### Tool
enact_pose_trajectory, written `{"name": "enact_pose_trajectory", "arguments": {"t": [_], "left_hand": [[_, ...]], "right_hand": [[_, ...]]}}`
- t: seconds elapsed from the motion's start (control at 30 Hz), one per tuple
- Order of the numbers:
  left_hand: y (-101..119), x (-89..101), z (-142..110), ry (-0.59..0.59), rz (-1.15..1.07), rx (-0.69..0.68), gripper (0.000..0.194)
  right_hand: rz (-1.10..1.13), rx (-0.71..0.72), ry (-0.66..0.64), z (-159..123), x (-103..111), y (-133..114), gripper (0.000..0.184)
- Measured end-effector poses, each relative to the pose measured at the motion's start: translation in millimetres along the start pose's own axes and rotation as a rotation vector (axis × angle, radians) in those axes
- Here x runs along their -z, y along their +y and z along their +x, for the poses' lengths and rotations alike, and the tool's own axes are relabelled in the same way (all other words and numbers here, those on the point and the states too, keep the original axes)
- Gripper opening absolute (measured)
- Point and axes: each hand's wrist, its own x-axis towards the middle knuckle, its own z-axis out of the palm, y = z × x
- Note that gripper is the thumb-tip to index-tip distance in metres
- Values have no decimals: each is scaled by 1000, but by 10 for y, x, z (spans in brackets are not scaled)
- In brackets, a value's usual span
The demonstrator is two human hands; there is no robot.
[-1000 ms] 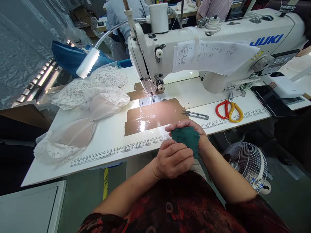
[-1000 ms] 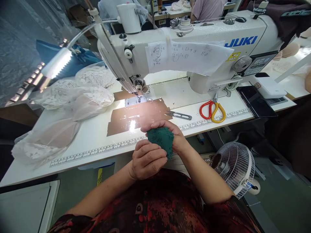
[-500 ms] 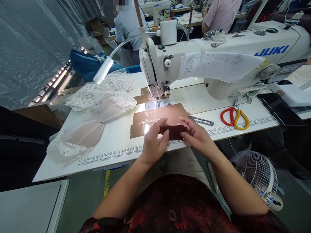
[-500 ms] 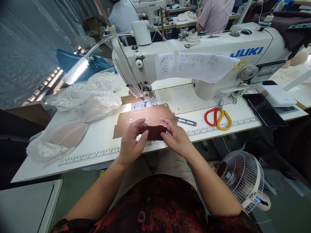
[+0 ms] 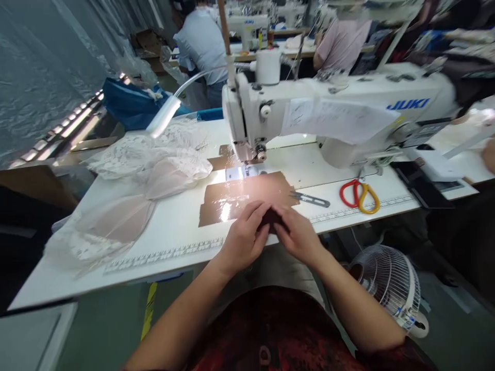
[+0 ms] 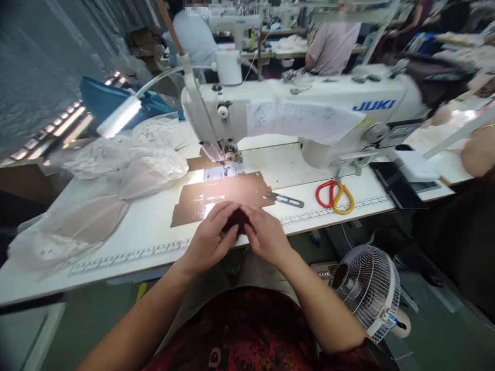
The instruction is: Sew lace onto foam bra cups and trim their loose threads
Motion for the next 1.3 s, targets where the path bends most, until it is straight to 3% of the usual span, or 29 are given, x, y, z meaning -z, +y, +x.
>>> {"name": "enact_pose_trajectory", "arguments": {"t": [0.07,0.2,0.37,0.47,0.57,0.73,0.87,1.03,1.17,1.3], "left_hand": [[-4,5,-20,-5,38,13,44],[-40,-13,-65,164,107,-108,50],[-118,-90,-131,-29,160,-38,53],[-121,-79,-147,10,136,-5,55],[-92,-40,-130,65,102,68,58],[-65,-73,-139,-19,116,121,64],[-66,-93,-194,32,29,222,67],[-91,-70,-230,-78,124,113,59],[-112,-66,-230,13,171,149,55],[-164,-18,-210,31,216,46,40]], "right_hand": [[-8,33,25,4,-31,-18,39],[-10,111,136,15,-48,-31,32],[-156,36,-36,24,-39,-11,24],[-165,41,-56,27,-20,-49,21],[-152,30,25,42,7,-104,25],[-194,90,-53,50,4,-99,38],[-201,106,27,31,-16,-57,41],[-261,107,-75,62,16,-99,43],[-164,128,2,75,3,-145,49],[-183,51,-7,47,-54,-112,57]]}}
